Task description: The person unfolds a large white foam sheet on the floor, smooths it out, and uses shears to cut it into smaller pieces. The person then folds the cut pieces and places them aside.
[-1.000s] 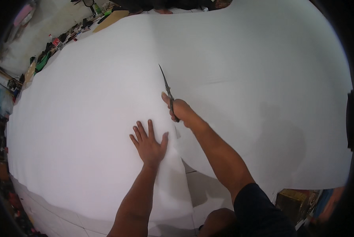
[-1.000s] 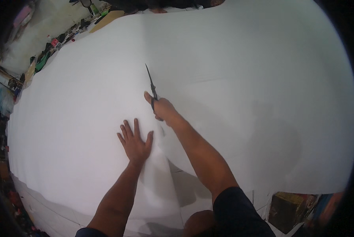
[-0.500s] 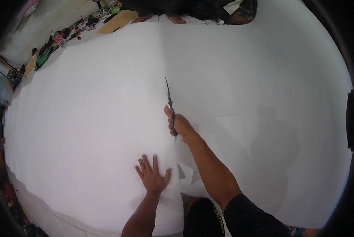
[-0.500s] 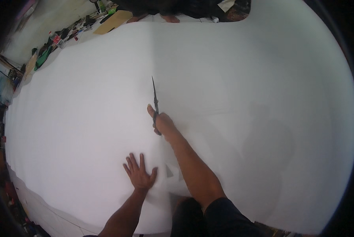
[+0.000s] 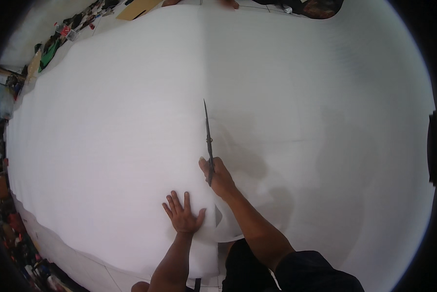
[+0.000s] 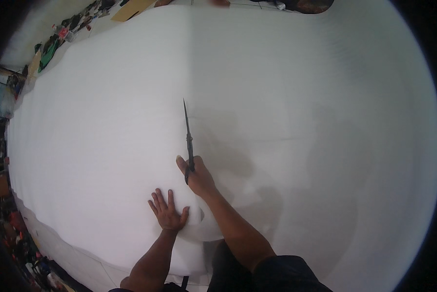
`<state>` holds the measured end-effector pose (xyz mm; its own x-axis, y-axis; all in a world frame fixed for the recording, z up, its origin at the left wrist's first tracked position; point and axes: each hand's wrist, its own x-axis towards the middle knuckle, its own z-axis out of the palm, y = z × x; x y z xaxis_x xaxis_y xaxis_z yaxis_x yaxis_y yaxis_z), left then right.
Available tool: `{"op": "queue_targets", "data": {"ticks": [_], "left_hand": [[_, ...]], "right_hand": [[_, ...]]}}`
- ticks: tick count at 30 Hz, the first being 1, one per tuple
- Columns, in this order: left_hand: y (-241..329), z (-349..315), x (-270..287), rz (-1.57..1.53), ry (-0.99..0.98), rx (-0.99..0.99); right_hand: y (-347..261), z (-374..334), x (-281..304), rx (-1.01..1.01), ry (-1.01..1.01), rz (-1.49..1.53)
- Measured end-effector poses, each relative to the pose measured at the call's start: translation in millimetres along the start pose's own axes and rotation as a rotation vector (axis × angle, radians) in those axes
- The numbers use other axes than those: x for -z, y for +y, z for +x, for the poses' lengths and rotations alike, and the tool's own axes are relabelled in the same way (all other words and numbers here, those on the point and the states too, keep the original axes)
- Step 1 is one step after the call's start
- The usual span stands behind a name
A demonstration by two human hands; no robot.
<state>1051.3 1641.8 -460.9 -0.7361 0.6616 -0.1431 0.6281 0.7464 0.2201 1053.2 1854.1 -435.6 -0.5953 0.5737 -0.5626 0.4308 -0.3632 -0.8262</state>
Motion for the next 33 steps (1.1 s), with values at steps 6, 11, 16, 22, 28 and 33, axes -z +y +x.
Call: {"op": "queue_targets", "data": {"ticks": [6,11,16,22,28,33], "left_hand": [[-11.6,-2.2,-17.0,-0.01,-0.056,0.012],[-16.8,-8.1,-23.4,0.011,-0.01,-0.006],[-20.5,-9.8,-29.4,0.03,-0.024,-0.026],[-13.0,-9.0,-18.6,0.02,-0.064,-0.035],[-7.9,31.7,6.2,-0.198,0.147,0.024],[18.1,229.8,50.6,-0.079,0.367,0.06]], "right_hand": [[1.4,37.9,-7.1,0.033,0.088,-0.053],[6.2,38.2,-9.2,0.051,0.105,-0.068],[-29.5,78.8,-4.8,0.018,0.116,0.004],[-53.5,105.5,13.0,0.063,0.114,-0.107],[-81.8,93.9,29.7,-0.073,-0.057,0.169],[-104.5,85.7,25.0,-0.172,-0.132,0.164]]}}
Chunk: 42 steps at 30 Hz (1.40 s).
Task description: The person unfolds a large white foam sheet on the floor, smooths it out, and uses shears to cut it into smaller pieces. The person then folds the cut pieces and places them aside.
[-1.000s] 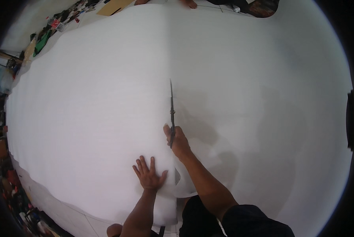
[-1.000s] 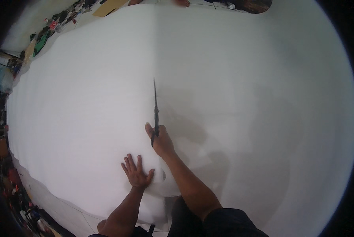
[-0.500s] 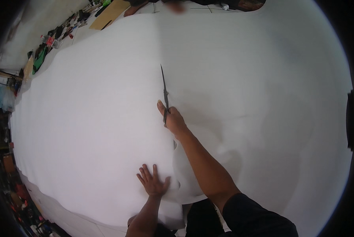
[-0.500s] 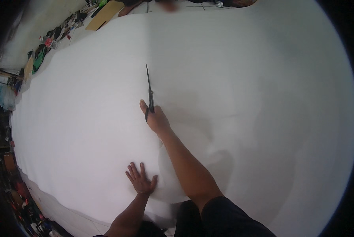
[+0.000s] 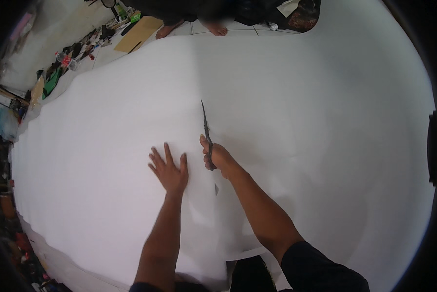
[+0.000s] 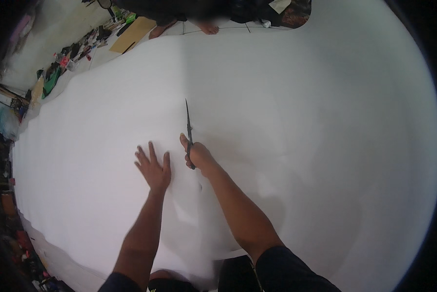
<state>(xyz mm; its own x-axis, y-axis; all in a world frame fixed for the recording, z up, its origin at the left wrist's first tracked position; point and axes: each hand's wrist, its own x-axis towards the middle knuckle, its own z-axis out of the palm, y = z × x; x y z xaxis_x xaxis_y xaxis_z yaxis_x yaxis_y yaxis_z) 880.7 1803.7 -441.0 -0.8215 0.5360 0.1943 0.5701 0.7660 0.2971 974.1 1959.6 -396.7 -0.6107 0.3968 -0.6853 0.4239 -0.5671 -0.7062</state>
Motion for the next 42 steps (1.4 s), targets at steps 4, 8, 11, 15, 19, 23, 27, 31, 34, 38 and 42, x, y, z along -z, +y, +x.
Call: {"op": "queue_targets", "data": {"ticks": [4,8,11,15,19,23,27,31,34,38,42], "left_hand": [[-6.0,13.7,-37.4,0.1,-0.13,0.048],[-0.7,6.6,-43.8,0.104,-0.155,0.039],[3.2,7.7,-40.7,0.106,-0.17,0.048],[3.1,9.5,-40.7,0.102,-0.188,0.067],[-1.6,12.8,-39.1,0.096,-0.224,0.086],[0.8,11.4,-39.0,0.084,-0.223,0.074],[-2.6,13.6,-40.1,0.077,-0.234,0.085],[-7.2,10.2,-44.7,0.056,-0.23,0.087],[-5.4,13.2,-45.2,0.049,-0.239,0.091],[-6.7,10.0,-44.5,0.031,-0.229,0.075],[-7.5,8.8,-44.7,0.031,-0.185,0.038]], "right_hand": [[-14.5,20.4,-3.5,0.029,0.013,-0.053],[-34.7,59.3,7.0,0.005,0.087,-0.081],[-48.9,82.9,4.2,0.067,0.141,-0.095],[-69.3,98.0,8.8,0.175,0.178,-0.097],[-85.2,118.3,9.4,0.14,0.149,-0.133],[-121.5,152.0,21.4,0.13,0.102,-0.134],[-167.0,192.9,18.9,0.12,0.115,-0.075],[-200.9,236.8,21.2,0.183,0.11,-0.075],[-225.0,273.7,25.9,0.175,0.127,-0.045],[-248.5,310.2,37.0,0.29,0.171,-0.145],[-237.4,308.0,38.9,0.536,0.333,-0.275]]}}
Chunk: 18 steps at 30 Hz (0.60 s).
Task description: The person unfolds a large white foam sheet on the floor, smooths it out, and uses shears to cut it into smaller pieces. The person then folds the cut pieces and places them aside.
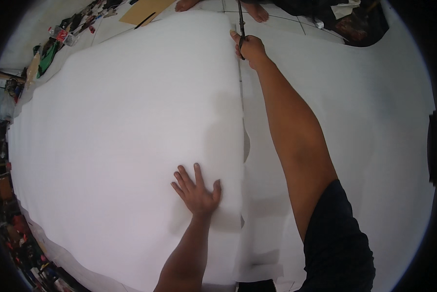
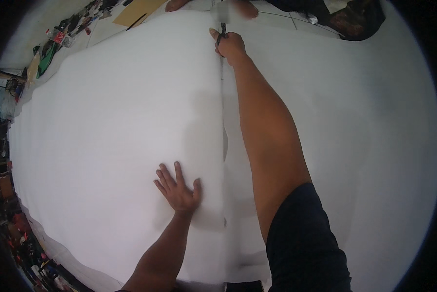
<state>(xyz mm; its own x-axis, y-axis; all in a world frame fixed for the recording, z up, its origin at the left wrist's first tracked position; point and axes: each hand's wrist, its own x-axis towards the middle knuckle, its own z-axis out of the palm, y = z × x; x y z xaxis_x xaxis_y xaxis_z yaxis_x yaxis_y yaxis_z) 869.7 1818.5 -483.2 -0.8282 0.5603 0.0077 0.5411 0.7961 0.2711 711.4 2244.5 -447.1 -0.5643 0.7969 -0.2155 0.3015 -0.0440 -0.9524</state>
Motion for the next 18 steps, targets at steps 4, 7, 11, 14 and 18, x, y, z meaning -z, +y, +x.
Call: {"op": "queue_targets", "data": {"ticks": [4,7,11,14,18], "left_hand": [[-0.6,-0.1,2.9,0.045,-0.037,0.021],[0.7,1.4,1.5,0.075,0.002,0.013],[7.4,0.5,-4.7,0.072,0.066,-0.019],[-3.1,-1.2,-4.7,0.084,0.091,-0.006],[-21.5,5.5,9.3,0.056,-0.002,-0.018]], "right_hand": [[17.9,-57.9,27.4,0.054,0.038,-0.206],[48.8,-145.8,60.7,0.067,0.051,-0.149],[135.2,-317.8,132.2,0.071,0.057,-0.155],[158.5,-481.2,168.7,-0.017,0.095,-0.354],[183.7,-694.9,232.2,-0.329,0.071,-0.475]]}}
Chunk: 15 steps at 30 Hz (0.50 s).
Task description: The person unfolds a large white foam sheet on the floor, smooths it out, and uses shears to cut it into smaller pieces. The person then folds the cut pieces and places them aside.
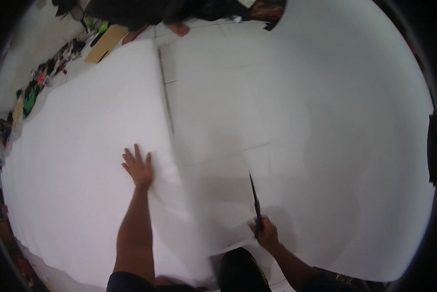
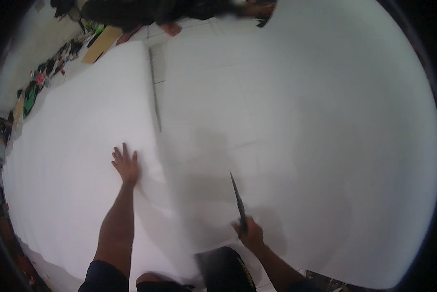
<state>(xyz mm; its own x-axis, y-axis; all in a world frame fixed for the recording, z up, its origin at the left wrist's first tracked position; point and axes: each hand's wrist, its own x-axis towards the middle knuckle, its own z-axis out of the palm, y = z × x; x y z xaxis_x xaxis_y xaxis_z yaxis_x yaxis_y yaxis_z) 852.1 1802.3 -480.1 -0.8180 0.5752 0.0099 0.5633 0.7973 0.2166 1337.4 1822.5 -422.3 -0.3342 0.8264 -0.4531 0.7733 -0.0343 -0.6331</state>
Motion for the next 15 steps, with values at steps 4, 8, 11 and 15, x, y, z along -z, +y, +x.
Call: {"op": "queue_targets", "data": {"ticks": [4,8,11,15], "left_hand": [[0.7,-77.7,59.3,-0.449,0.231,-0.08],[-59.3,-223.8,103.8,-0.487,0.471,-0.027],[-84.2,-303.8,131.0,-0.58,0.514,0.263],[-139.2,-358.4,142.1,-0.947,0.597,0.478]], "right_hand": [[128.7,-175.0,36.6,-0.332,-0.079,-0.181],[228.5,-308.5,48.0,-0.497,-0.185,-0.121],[294.7,-353.4,33.7,-0.521,-0.137,-0.126],[410.9,-403.9,-23.6,-0.261,0.067,-0.174]]}}
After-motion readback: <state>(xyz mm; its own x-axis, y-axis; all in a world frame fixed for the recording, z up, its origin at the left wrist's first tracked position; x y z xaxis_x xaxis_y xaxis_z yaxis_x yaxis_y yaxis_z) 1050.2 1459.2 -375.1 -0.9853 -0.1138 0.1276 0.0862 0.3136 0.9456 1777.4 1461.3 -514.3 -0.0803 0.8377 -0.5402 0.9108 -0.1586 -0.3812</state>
